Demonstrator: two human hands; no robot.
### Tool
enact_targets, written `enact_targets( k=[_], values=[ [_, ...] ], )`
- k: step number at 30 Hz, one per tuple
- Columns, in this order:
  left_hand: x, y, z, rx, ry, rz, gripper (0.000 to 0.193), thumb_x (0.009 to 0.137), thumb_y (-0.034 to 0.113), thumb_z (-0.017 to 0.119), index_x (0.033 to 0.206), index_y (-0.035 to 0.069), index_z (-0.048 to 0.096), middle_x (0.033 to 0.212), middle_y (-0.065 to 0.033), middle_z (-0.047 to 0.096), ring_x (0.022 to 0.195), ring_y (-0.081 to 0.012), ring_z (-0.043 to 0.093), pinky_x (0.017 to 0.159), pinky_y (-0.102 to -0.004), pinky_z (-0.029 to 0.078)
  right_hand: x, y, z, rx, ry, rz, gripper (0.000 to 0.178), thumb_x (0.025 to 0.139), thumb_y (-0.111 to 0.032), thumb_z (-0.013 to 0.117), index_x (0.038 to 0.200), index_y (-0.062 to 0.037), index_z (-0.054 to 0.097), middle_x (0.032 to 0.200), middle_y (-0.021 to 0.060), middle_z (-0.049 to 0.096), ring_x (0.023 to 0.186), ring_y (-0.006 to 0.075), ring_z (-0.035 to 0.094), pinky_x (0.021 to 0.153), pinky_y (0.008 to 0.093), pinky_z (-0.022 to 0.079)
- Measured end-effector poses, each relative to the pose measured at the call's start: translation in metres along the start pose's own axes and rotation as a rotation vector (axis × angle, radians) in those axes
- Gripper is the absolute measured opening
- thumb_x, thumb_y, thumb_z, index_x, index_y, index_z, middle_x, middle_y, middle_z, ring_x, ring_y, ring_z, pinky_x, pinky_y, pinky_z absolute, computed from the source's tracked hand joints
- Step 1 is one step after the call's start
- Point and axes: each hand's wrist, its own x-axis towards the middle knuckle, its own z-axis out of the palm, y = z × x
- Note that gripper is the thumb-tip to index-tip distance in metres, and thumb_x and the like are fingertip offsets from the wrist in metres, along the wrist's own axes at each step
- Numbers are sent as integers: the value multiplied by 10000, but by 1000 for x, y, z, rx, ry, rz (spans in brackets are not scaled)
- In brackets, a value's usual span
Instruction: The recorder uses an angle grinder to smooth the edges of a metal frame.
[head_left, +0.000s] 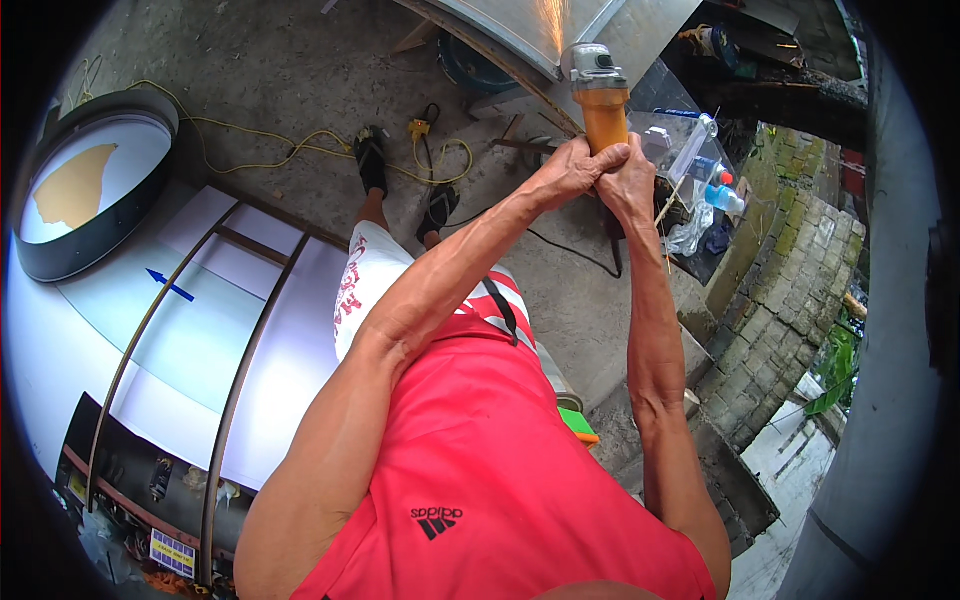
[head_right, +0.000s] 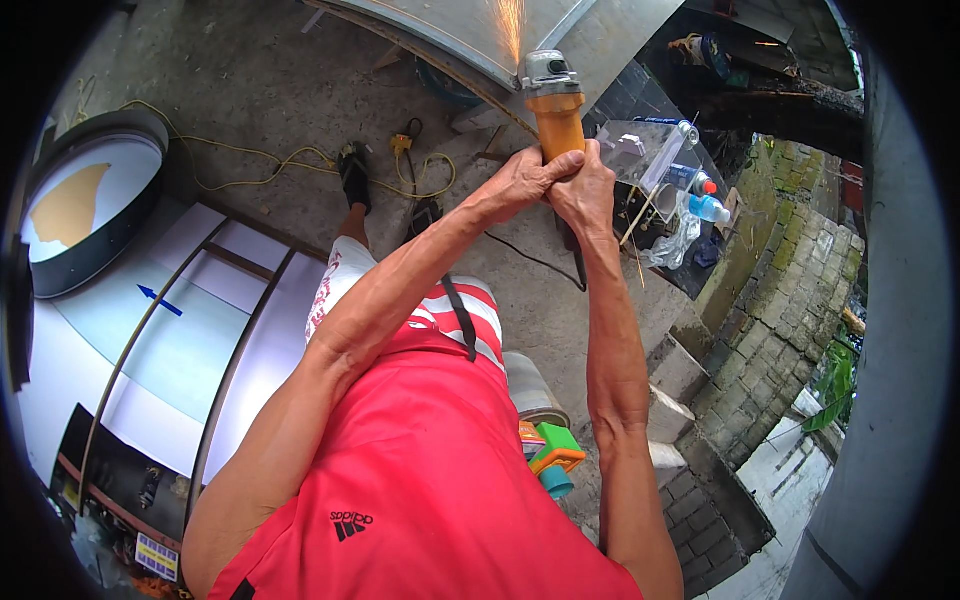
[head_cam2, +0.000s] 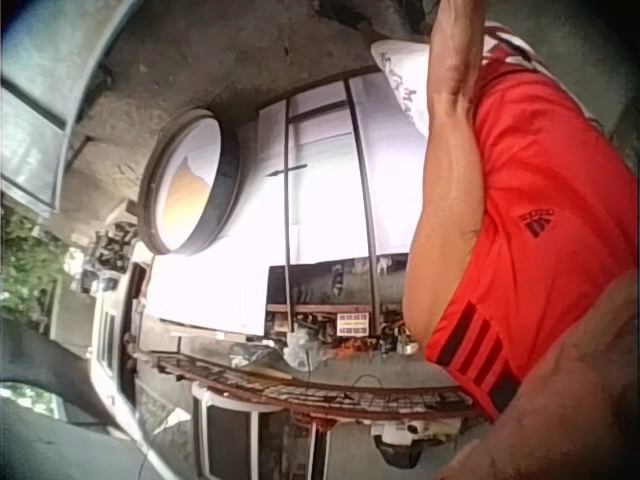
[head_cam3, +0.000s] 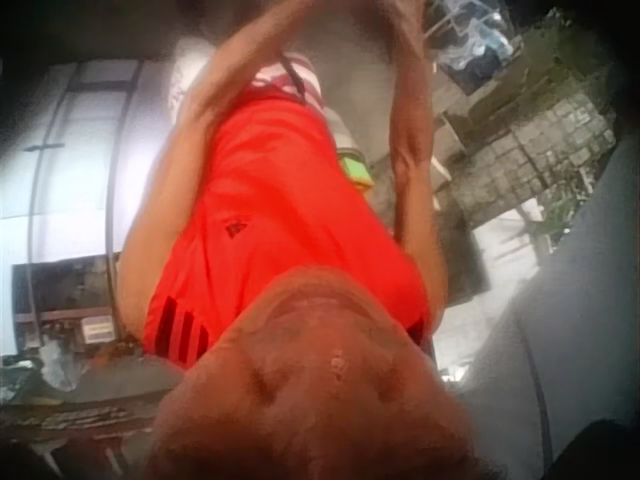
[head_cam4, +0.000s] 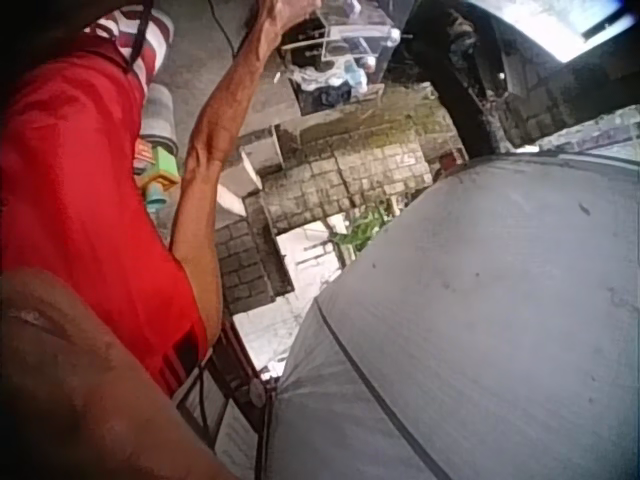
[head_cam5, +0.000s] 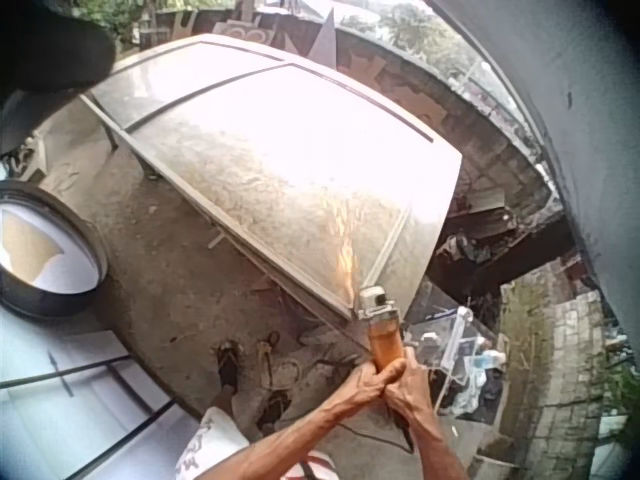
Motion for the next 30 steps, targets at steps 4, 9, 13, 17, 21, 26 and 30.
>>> enact_targets(
  k=[4, 9, 13, 17, 21, 26, 30],
  values=[
    [-1, 0, 1, -22, -14, 24, 720, 935, 621, 574, 1239, -32, 570, 1036, -82, 633, 929, -119, 590, 779, -273, 499, 0, 2, 1, -21, -11, -16, 402, 772, -251, 751, 998, -33, 499, 849, 269, 688, 847, 456, 691, 695, 490, 546],
    [-1, -2, 3, -91, -38, -23, 745, 931, 631, 570, 1247, -44, 566, 1064, -90, 638, 952, -135, 591, 819, -287, 490, 1, 4, -1, 0, -25, -24, 441, 750, -262, 768, 1009, -35, 492, 853, 272, 689, 851, 464, 687, 699, 499, 545],
    [-1, -4, 3, 22, 24, 7, 715, 937, 613, 576, 1241, -34, 576, 1055, -82, 637, 938, -132, 596, 799, -281, 497, 2, 6, -1, -64, -1, -24, 430, 759, -258, 761, 1014, -40, 493, 850, 272, 691, 853, 458, 690, 696, 501, 546],
    [3, -4, 3, -51, 6, 3, 676, 941, 576, 600, 1223, -39, 587, 1063, -92, 641, 942, -137, 601, 786, -291, 509, 3, 5, 0, -46, -24, -14, 415, 775, -255, 748, 1031, -39, 503, 862, 269, 696, 855, 455, 693, 695, 482, 553],
    [9, -2, 4, 24, 44, -57, 691, 933, 563, 621, 1208, -70, 588, 1078, -122, 652, 963, -156, 606, 814, -314, 514, -1, 2, -1, 60, 38, 24, 413, 783, -272, 749, 1035, -28, 530, 863, 254, 704, 845, 417, 713, 701, 453, 562],
    [5, -8, 13, 93, 114, 26, 720, 910, 565, 641, 1224, -80, 579, 1082, -177, 660, 969, -207, 638, 826, -327, 521, -13, -1, -6, 120, 53, 127, 413, 787, -266, 756, 1035, -14, 545, 845, 236, 709, 821, 342, 734, 705, 408, 569],
    [-2, -12, 16, 103, 117, 49, 718, 918, 564, 641, 1241, -73, 567, 1078, -160, 658, 974, -187, 633, 831, -309, 518, -22, -3, -7, 125, 34, 151, 410, 783, -235, 766, 1034, -2, 540, 839, 227, 711, 813, 315, 738, 701, 384, 569]
  ],
)
